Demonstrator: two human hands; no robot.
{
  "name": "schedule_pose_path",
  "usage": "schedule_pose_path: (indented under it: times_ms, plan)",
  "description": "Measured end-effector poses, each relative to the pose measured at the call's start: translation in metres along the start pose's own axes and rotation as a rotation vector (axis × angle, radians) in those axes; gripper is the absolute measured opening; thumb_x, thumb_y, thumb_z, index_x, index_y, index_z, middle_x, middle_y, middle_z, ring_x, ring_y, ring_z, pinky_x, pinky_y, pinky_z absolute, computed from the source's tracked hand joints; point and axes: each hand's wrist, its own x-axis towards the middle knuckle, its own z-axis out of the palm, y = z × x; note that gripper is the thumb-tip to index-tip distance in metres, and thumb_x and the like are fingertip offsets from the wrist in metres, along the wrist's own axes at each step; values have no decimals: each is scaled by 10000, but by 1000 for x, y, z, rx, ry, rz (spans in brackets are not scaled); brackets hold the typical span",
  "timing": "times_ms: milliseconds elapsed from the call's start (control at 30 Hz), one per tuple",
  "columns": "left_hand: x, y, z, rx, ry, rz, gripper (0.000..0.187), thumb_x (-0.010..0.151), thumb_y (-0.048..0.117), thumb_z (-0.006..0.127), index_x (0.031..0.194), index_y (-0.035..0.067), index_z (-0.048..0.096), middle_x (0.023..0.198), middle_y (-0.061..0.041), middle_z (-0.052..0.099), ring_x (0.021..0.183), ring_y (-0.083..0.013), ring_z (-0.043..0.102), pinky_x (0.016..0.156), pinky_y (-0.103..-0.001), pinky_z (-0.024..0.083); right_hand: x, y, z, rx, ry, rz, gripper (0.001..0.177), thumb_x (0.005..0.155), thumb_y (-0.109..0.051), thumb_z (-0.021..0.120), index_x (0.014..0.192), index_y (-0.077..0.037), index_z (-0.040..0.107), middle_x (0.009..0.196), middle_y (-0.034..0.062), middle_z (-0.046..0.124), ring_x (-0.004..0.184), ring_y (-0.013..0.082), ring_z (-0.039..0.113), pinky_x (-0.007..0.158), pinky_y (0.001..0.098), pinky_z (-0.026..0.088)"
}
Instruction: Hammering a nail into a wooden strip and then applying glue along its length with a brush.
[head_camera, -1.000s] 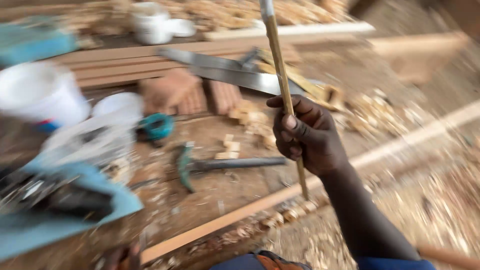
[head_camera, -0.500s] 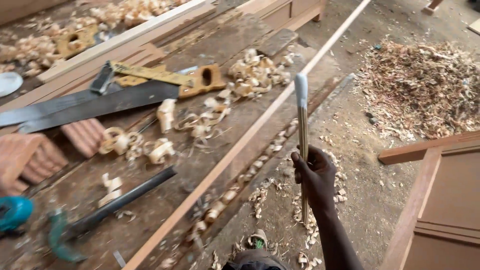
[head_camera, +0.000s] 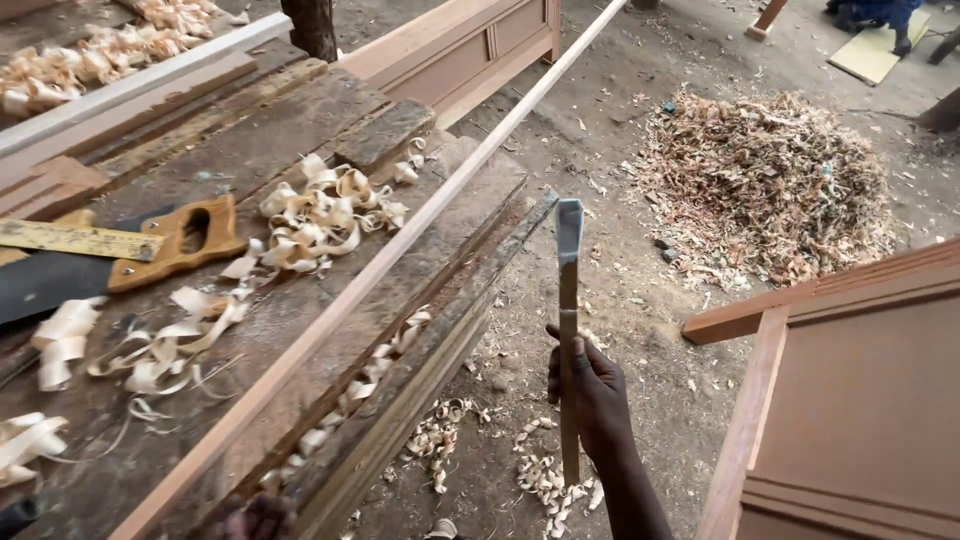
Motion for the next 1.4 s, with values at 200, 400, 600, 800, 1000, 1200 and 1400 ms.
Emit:
schedule_pose_path:
  times_ms: [200,400,600,800,1000,1200,1400]
  plan:
    - [-170,27,370,909,486,609,325,984,269,635,1081,29,831,959,-124,840,924,-201,750,822,-298,532,52,-1,-39,19,99,-35,276,1000,-223,630,1121,10,716,668,1,573,495,78,473,432,211,397]
    - [-136,59,523,1064,375,980,142,942,196,698,997,68,726,973,-27,771,920,-137,740,879,-280,541,103,-18,-35,-146,108,4,211,951,-258,696,889,-63,645,591,3,517,451,114,443,388,261,391]
    - [-22,93,581,1660,347,1230,659,934,256,770,1449,-38,483,1308,-354,628,1147,-587,600,1002,-660,421,152,-17,-47,-251,78,-93,265,996,-246,704,951,4,628,651,25,510,503,82,496,445,208,433]
    - [78,97,564,1891,473,1218,405,826,313,803,1134,60,734,995,-170,697,944,-451,687,829,-570,529,211,-24,-66,-289,132,-73,230,1013,-222,691,926,-17,632,612,28,505,473,90,496,424,221,446]
    - [58,111,565,1851,490,897,402,918,385,710,1183,87,751,894,-207,719,926,-456,703,790,-577,532,257,-46,-63,-280,132,-105,232,1039,-248,670,968,-29,639,669,48,537,523,102,509,486,212,479]
    - [-57,157,604,1653,607,643,342,829,409,789,1034,137,818,845,-217,762,897,-500,710,740,-564,555,329,-49,-58,-252,42,-246,191,1037,-185,693,945,-24,647,592,61,509,511,104,494,531,221,418]
    - [-72,137,531,1741,818,723,457,696,484,908,922,100,808,733,-200,738,776,-411,748,666,-503,585,405,-35,-49,-331,-100,-348,181,1045,-185,723,1081,-22,653,1085,100,661,806,154,641,639,269,588]
